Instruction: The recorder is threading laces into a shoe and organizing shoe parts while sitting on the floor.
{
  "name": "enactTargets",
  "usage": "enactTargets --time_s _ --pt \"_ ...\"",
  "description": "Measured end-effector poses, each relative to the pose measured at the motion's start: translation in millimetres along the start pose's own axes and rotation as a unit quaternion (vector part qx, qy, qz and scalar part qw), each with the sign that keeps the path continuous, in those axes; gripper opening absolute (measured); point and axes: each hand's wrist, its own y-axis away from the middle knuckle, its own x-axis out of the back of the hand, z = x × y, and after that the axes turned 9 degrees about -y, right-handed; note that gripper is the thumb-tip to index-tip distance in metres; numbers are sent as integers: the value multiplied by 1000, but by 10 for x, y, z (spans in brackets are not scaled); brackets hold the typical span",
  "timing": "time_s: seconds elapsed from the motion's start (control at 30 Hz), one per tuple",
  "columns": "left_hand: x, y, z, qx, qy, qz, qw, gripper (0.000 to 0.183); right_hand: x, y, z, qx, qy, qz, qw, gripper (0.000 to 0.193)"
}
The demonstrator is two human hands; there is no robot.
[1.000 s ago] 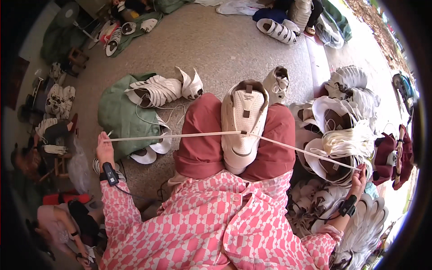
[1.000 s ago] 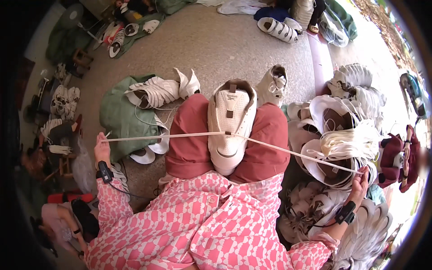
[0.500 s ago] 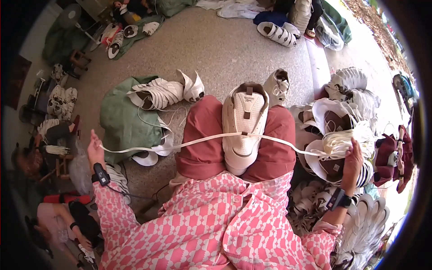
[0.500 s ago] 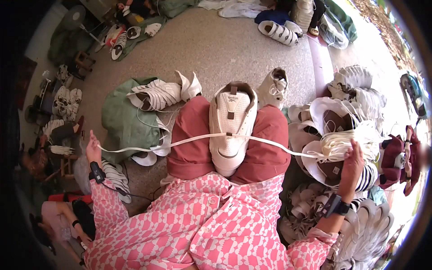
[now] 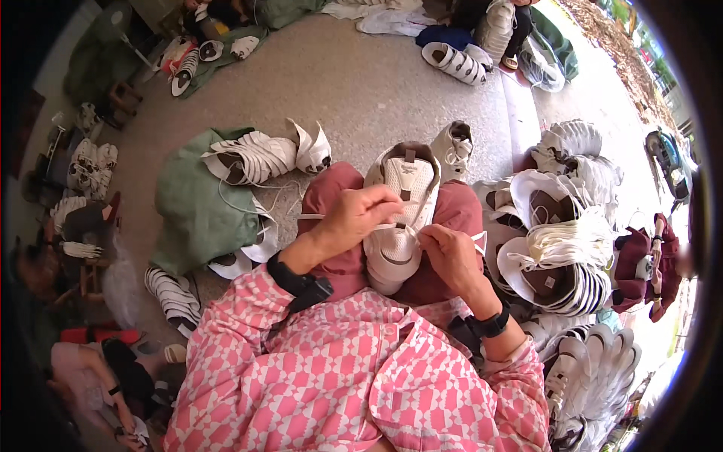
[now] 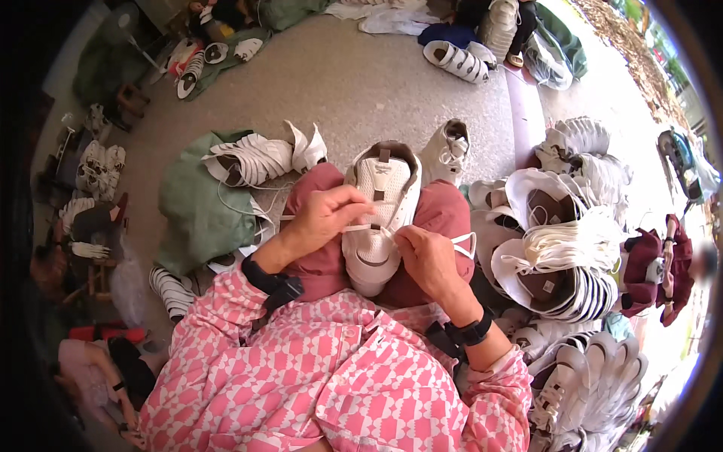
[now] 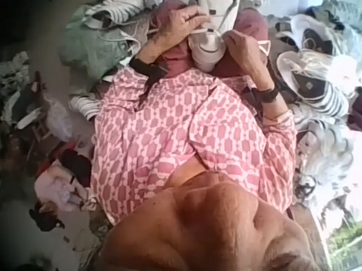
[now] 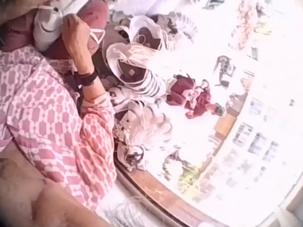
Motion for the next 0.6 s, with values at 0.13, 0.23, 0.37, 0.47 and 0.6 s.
enactTargets --time_s 0.13,0.23,0.37,0.47,0.6 --pt "-239 -105 -23 -42 -159 34 986 13 -14 -29 39 -38 -47 -7 998 9" --pt "-326 -90 -49 -83 -228 64 968 14 -22 -89 50 -84 -95 -30 991 11" --pt "-371 -65 -67 -31 -138 59 988 15 29 -147 -3 -256 -318 -64 911 12" --pt "-382 -61 -75 -19 -89 49 995 15 107 -175 -32 -296 -370 -69 878 11" --pt "-397 -72 -91 2 -81 37 996 16 97 -178 -37 -316 -380 -52 868 12"
